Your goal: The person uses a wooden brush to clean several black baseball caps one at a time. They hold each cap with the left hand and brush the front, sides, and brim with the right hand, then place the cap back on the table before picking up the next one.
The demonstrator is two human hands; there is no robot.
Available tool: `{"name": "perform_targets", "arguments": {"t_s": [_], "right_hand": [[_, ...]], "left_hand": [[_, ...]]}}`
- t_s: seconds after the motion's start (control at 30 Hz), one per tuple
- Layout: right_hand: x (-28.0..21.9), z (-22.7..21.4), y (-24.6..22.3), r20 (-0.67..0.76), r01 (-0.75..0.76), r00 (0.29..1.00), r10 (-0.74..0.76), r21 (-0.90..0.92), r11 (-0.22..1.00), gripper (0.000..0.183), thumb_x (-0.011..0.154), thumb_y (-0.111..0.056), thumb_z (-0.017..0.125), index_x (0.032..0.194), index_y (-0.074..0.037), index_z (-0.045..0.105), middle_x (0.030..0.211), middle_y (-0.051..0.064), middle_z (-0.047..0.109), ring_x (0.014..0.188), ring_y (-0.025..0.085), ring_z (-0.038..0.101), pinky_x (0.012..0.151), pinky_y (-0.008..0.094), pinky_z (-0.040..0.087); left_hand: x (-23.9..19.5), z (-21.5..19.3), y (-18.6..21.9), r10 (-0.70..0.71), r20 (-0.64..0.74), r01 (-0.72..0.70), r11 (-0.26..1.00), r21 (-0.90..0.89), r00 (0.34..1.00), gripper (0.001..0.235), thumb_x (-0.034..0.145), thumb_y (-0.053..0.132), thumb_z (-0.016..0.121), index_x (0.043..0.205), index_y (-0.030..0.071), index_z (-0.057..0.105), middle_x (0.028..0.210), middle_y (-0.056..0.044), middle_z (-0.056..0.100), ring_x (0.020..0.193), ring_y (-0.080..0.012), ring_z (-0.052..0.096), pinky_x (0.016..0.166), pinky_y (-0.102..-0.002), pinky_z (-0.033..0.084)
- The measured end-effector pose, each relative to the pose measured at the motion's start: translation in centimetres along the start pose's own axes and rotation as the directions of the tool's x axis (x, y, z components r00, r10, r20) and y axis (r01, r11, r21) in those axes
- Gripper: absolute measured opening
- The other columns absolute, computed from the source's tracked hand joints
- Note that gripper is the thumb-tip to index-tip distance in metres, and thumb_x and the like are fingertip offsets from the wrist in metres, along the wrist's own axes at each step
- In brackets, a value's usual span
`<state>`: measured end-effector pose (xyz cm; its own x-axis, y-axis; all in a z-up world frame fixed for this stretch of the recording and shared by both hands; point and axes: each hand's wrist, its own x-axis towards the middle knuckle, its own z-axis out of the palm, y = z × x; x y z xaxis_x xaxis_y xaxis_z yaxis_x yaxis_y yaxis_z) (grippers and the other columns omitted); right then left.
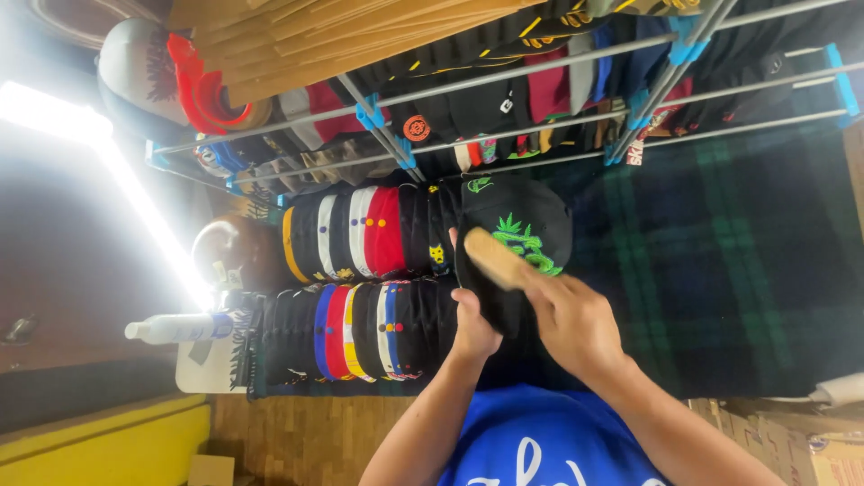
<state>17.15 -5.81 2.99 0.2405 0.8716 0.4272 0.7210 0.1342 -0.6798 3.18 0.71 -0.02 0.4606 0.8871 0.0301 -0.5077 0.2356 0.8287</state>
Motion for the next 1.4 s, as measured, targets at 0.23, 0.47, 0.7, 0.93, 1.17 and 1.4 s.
{"name": "perform_targets", "arguments": {"t_s": [0.23, 0.47, 0.7, 0.93, 1.17, 1.4], "right_hand": [[5.4, 0.7, -2.8, 0.013, -0.006, 1.0, 0.007, -0.116, 0.993, 0.02, 0.103, -0.018, 0.06, 0.12, -0.015, 0.072, 0.073, 0.01, 0.068, 0.063, 0.033, 0.07, 0.059, 0.044, 0.056], [3.2, -1.9, -4.6, 0.254, -0.298, 0.942, 0.221, 0.323, 0.898, 0.013, 0.09, -0.02, 0.071, 0.101, -0.021, 0.078, 0.078, 0.005, 0.082, 0.077, 0.03, 0.08, 0.069, 0.041, 0.062], [5.0, -1.4, 4.5, -0.148, 0.132, 0.968, -0.205, -0.395, 0.909, 0.021, 0.101, -0.029, 0.067, 0.119, -0.027, 0.078, 0.092, -0.001, 0.075, 0.082, 0.026, 0.073, 0.073, 0.037, 0.06], [6.1, -5.0, 3.2, 0.108, -0.601, 0.787, 0.607, -0.085, 0.795, 0.024, 0.103, -0.02, 0.063, 0.126, -0.021, 0.072, 0.111, 0.011, 0.078, 0.105, 0.037, 0.072, 0.09, 0.054, 0.055], [3.3, -2.8, 2.6, -0.027, -0.385, 0.917, 0.398, 0.199, 0.901, 0.018, 0.101, -0.016, 0.065, 0.116, -0.017, 0.076, 0.103, 0.011, 0.079, 0.096, 0.037, 0.074, 0.08, 0.05, 0.059], [3.4, -3.8, 3.1, -0.093, -0.436, 0.886, 0.454, 0.165, 0.885, 0.019, 0.101, -0.019, 0.068, 0.119, -0.02, 0.074, 0.095, 0.012, 0.077, 0.095, 0.035, 0.074, 0.08, 0.047, 0.058]], "left_hand": [[0.2, -0.5, -0.5, 0.259, 0.116, -0.283, 0.893, 0.35, 0.959, 0.118, 0.087, 0.077, 0.046, 0.161, 0.003, -0.009, 0.168, -0.022, 0.015, 0.154, -0.0293, 0.013, 0.127, -0.05, 0.011], [1.0, -3.5, 0.3, 0.239, 0.02, -0.232, 0.916, 0.326, 0.971, 0.119, 0.078, 0.072, 0.069, 0.159, 0.0, 0.018, 0.153, -0.02, 0.042, 0.137, -0.0263, 0.043, 0.117, -0.049, 0.033], [0.3, -0.7, 1.4, 0.198, -0.008, -0.195, 0.97, 0.148, 0.98, 0.117, 0.071, 0.034, 0.092, 0.16, 0.003, 0.024, 0.147, -0.017, 0.054, 0.127, -0.023, 0.055, 0.106, -0.047, 0.048], [0.6, -1.5, 2.0, 0.242, -0.047, -0.237, 0.967, 0.093, 0.969, 0.09, 0.079, 0.016, 0.081, 0.154, 0.002, 0.035, 0.136, -0.011, 0.059, 0.119, -0.0167, 0.058, 0.103, -0.044, 0.049], [-0.3, -4.2, 0.4, 0.058, -0.184, -0.107, 0.957, -0.27, 0.981, 0.036, 0.092, 0.024, 0.056, 0.121, 0.005, 0.063, 0.095, -0.016, 0.071, 0.076, -0.0219, 0.069, 0.073, -0.035, 0.058], [0.3, -3.9, 0.2, -0.009, -0.212, -0.067, 0.935, -0.348, 0.977, 0.041, 0.103, 0.031, 0.046, 0.106, 0.0, 0.072, 0.089, -0.026, 0.076, 0.079, -0.0313, 0.076, 0.075, -0.037, 0.063]]}}
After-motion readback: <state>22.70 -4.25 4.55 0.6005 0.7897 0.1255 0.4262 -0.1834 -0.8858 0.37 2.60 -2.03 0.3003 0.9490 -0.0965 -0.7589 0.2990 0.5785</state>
